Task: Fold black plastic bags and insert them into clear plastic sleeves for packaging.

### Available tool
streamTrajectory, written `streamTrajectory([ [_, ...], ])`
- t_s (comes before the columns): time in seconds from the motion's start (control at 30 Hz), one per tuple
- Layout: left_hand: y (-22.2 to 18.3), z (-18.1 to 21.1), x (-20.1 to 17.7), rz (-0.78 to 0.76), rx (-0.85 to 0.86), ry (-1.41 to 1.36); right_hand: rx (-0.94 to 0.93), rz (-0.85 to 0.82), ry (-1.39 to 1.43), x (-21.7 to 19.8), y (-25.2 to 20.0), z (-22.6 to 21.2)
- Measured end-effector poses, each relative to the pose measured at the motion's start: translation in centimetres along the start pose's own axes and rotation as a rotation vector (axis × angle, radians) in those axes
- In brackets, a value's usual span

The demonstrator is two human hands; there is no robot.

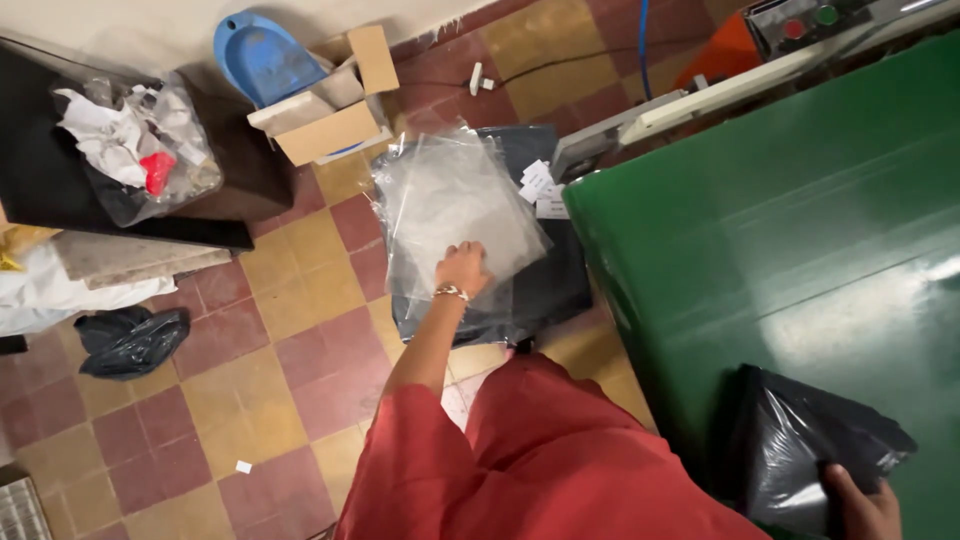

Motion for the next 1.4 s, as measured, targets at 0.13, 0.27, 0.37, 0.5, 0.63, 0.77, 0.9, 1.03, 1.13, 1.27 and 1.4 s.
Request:
streamTrajectory([
  [0.13, -0.5, 1.8, 2.4, -0.049, -0.012, 0.151, 0.048, 0.037, 0.055, -1.0, 0.6, 1.9],
  [0.27, -0.5, 1.9, 5.0, -0.011, 0.016, 0.169, 0.013, 0.118, 0.029, -1.1, 0.3, 2.1],
  [0.37, 0.1, 0.8, 7.5, -0.012, 0.011, 0.086, 0.007, 0.076, 0.026, -2.5, 1.9, 4.8],
  [0.5, 0.1, 0.9, 6.8, -0.022, 0.067, -0.092, 0.025, 0.106, -0.047, -3.7, 2.7, 6.4],
  [0.63, 0.3, 0.4, 5.7, -0.064, 0.178, -0.393, 0.046, 0.099, -0.083, -3.7, 2.6, 5.6],
  [0.77, -0.6, -1.4, 2.6, -0.104, 0.066, -0.556, 0.023, 0.092, -0.01, -4.4, 3.6, 7.6],
  [0.9, -3.0, -2.7, -2.5, -0.227, -0.169, -1.037, 0.056, 0.086, -0.195, -3.7, 2.0, 2.7],
  [1.03, -4.3, -4.8, -4.4, -0.168, -0.315, -1.522, -0.143, -0.126, -0.093, 1.6, 0.1, -7.7],
  [1.13, -3.9, -6.1, -2.6, -0.2, -0.42, -1.848, -0.721, 0.225, -0.846, -2.4, 2.6, -7.9],
  [1.27, -4.6, -3.5, -3.9, -0.266, -0.266, -2.159, -0.744, 0.13, -0.569, 14.1, -5.1, -27.9],
  [1.4, -5.4, 1.0, -5.4, -0.194, -0.187, -1.949, -0.702, -0.644, -0.355, 35.7, -11.3, -32.2],
])
Point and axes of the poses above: each hand's wrist, its own y-axis towards the middle knuckle, its own x-axis out of the palm, z = x × y, the point moved 8 cm from there along y, towards the middle knuckle, and after that the axes turned 9 degrees about -x, right-handed, at the moved point
